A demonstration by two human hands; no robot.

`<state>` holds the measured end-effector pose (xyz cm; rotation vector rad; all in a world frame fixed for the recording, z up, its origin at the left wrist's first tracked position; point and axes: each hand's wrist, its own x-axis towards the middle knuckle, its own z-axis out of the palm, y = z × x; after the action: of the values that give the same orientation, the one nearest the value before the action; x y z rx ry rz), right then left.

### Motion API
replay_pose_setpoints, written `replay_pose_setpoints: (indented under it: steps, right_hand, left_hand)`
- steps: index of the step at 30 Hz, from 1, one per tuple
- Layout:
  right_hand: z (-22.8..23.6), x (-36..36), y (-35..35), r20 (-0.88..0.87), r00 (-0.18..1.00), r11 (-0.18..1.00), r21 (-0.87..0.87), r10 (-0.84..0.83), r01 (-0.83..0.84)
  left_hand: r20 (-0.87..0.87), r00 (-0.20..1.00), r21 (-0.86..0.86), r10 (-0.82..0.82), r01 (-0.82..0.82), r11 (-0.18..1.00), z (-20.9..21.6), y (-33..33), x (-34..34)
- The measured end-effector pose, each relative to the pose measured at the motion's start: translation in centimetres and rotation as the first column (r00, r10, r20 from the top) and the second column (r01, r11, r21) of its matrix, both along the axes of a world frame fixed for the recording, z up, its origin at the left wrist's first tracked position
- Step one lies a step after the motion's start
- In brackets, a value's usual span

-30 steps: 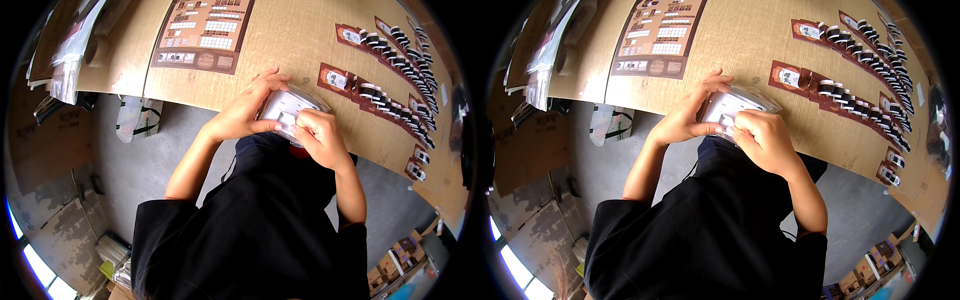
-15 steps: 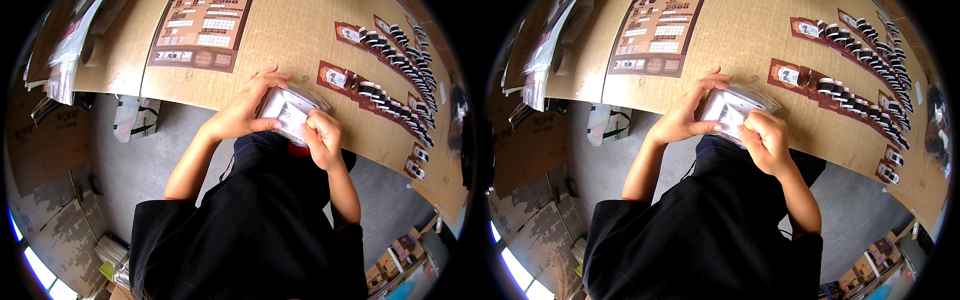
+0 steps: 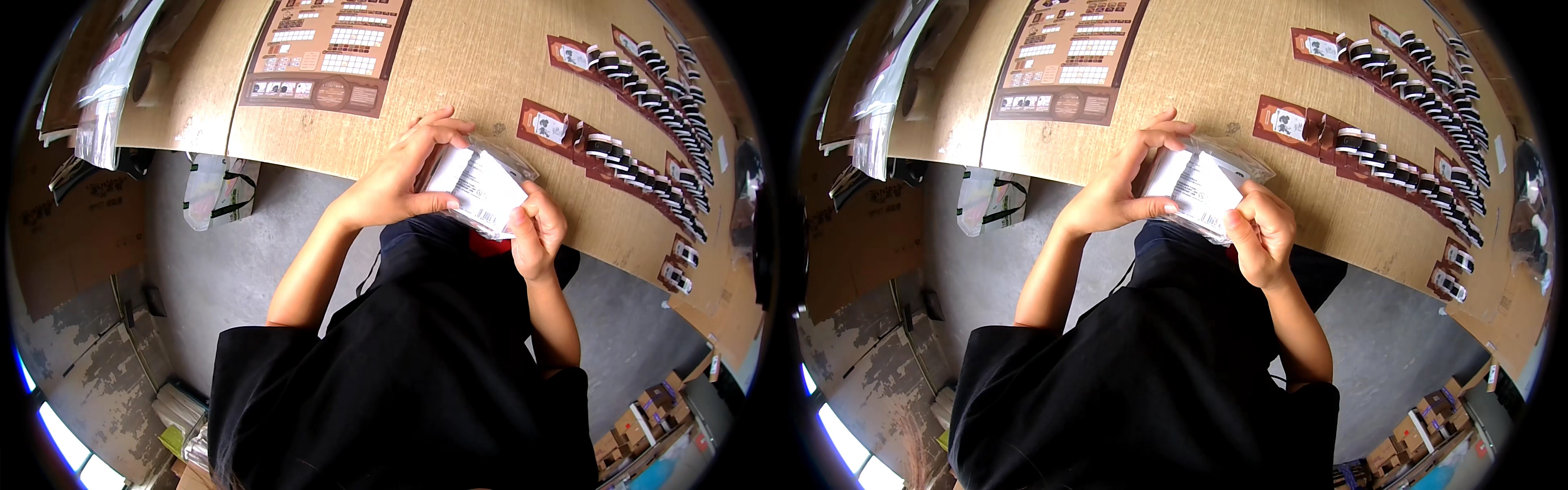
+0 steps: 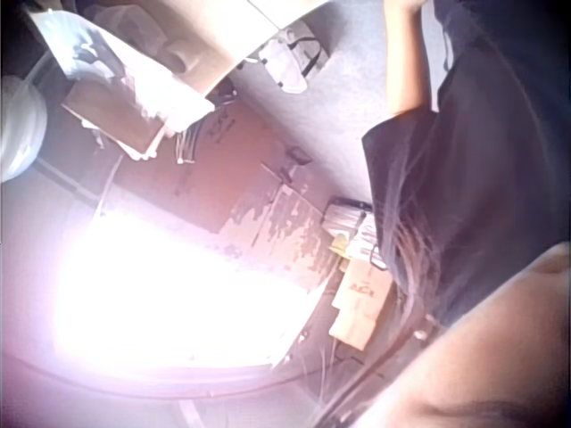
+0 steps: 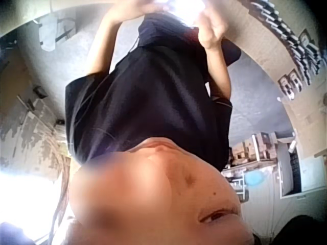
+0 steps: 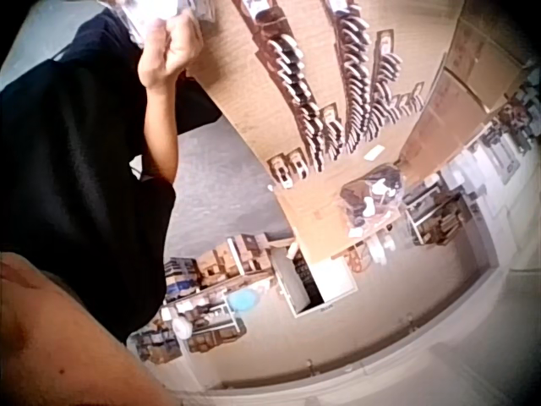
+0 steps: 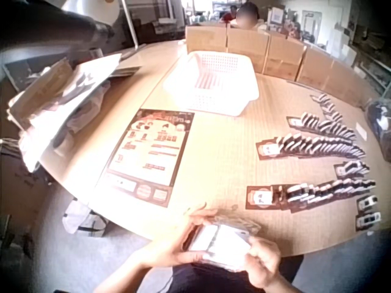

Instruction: The person assembles small card holders by folding brown cardboard pieces and inserting white plastic clips. They work at a table with rows of pre-assembled units and a reference sheet, occasionally retrieving new supplies from a box and a plastic basket.

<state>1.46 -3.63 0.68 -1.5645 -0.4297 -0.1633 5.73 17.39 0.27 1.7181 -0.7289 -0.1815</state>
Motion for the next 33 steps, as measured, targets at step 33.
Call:
replay_pose_setpoints:
  steps: [33]
  right_hand:
    - [4.2, 6.9, 0.6, -0.454, 0.873, 0.861, -0.358, 0.177, -0.361]
  left_hand:
    - [0.348, 0.936, 0.356, 0.04, -0.171, 0.919, 2.1, -2.4, -1.0]
